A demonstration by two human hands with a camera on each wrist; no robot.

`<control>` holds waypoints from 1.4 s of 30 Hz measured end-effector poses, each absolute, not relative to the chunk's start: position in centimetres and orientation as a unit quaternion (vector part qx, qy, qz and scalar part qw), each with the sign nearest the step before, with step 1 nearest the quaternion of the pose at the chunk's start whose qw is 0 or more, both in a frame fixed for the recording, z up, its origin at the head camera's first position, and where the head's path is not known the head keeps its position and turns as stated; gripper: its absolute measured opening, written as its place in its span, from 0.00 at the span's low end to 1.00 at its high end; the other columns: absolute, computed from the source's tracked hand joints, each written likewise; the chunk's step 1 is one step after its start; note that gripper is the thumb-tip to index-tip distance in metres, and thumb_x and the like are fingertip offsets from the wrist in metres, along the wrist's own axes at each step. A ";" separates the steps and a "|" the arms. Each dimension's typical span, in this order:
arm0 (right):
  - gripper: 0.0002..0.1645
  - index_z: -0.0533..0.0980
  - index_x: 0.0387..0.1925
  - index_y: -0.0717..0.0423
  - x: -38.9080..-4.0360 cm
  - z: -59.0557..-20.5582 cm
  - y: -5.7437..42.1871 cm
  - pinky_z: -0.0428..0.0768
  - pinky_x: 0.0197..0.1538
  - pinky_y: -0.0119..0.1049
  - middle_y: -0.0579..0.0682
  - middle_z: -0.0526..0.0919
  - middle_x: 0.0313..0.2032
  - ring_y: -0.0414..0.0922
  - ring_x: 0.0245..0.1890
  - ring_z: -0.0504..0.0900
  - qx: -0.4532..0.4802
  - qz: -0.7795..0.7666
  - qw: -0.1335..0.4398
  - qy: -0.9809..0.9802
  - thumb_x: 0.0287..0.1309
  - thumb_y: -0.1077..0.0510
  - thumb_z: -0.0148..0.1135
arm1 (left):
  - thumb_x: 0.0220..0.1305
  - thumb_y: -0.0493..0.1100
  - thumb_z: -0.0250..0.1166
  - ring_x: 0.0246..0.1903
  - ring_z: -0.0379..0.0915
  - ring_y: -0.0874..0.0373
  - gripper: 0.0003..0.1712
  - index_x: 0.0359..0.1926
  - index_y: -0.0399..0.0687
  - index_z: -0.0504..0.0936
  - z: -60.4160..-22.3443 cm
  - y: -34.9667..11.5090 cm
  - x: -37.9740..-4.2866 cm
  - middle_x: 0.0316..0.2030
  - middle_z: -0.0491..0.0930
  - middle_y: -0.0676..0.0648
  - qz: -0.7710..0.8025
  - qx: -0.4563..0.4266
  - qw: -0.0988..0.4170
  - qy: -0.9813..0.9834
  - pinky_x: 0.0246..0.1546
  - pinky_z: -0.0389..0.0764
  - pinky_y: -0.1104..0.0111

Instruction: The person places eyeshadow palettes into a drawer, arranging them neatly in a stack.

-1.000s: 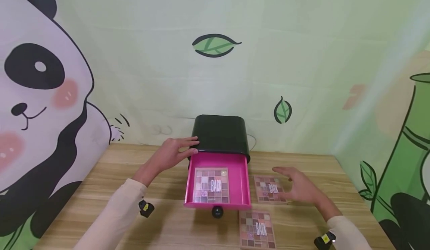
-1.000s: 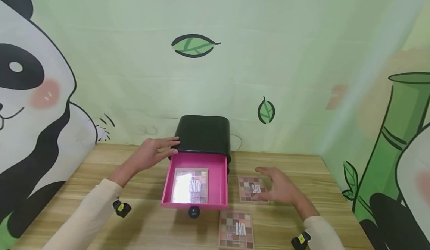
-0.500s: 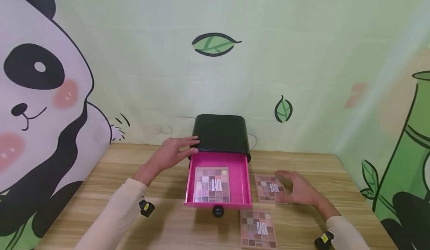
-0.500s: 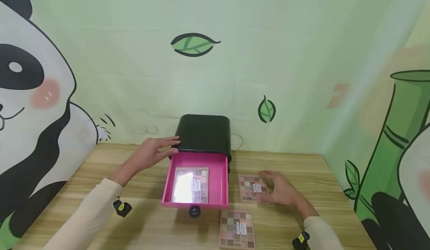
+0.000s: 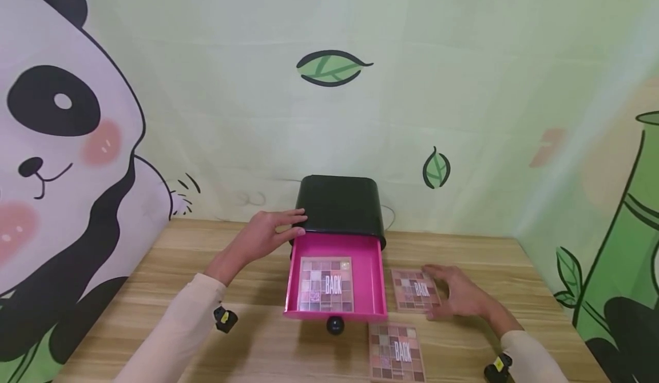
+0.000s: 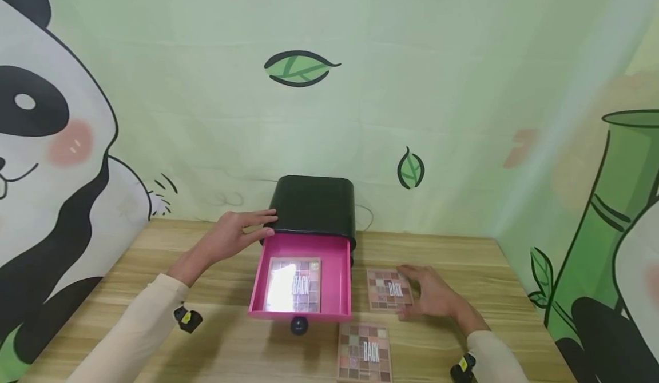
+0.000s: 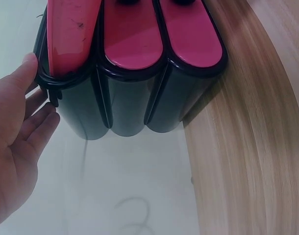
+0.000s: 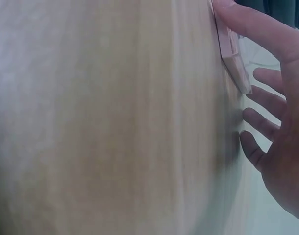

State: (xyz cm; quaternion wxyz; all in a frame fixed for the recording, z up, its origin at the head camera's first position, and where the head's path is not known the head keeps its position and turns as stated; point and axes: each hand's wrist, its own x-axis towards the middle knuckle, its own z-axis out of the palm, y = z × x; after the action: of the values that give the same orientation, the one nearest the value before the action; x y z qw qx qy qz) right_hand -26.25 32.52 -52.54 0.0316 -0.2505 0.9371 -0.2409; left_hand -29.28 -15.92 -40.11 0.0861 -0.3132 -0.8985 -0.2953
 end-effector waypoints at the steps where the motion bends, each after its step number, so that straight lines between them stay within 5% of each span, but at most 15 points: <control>1: 0.67 0.66 0.72 0.65 -26.2 -52.5 32.6 0.64 0.67 0.71 0.67 0.68 0.71 0.69 0.68 0.67 -0.250 -0.238 0.036 0.938 0.37 0.33 0.82 | 0.68 0.52 0.69 0.66 0.74 0.46 0.26 0.64 0.49 0.82 -40.1 -15.9 -29.3 0.65 0.78 0.45 -0.296 -0.313 0.086 -0.898 0.61 0.79 0.53; 13: 0.66 0.66 0.71 0.69 -25.7 -52.1 32.8 0.65 0.66 0.72 0.71 0.67 0.70 0.71 0.66 0.67 -0.263 -0.241 0.030 0.934 0.37 0.38 0.83 | 0.68 0.52 0.69 0.66 0.73 0.46 0.26 0.63 0.49 0.82 -40.1 -15.9 -29.2 0.65 0.78 0.45 -0.295 -0.311 0.089 -0.899 0.62 0.78 0.52; 32: 0.67 0.66 0.74 0.59 -24.0 -50.5 33.0 0.64 0.65 0.75 0.69 0.63 0.73 0.72 0.69 0.65 -0.185 -0.259 -0.006 0.948 0.36 0.32 0.82 | 0.68 0.52 0.70 0.65 0.74 0.46 0.26 0.64 0.49 0.82 -40.2 -15.9 -29.3 0.65 0.78 0.45 -0.294 -0.311 0.093 -0.899 0.61 0.79 0.53; 42: 0.63 0.67 0.72 0.62 -22.9 -48.2 33.4 0.78 0.59 0.65 0.71 0.65 0.71 0.70 0.64 0.72 -0.209 -0.259 -0.048 0.942 0.40 0.35 0.82 | 0.68 0.52 0.70 0.65 0.74 0.45 0.26 0.63 0.49 0.82 -40.2 -15.8 -29.4 0.65 0.78 0.45 -0.294 -0.313 0.094 -0.898 0.61 0.79 0.53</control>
State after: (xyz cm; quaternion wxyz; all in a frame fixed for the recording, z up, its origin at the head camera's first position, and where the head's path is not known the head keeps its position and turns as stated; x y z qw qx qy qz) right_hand -22.95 33.40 -48.19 -0.0484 -0.2086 0.9419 -0.2589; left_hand -29.36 -15.82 -40.25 0.0944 -0.3135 -0.8980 -0.2939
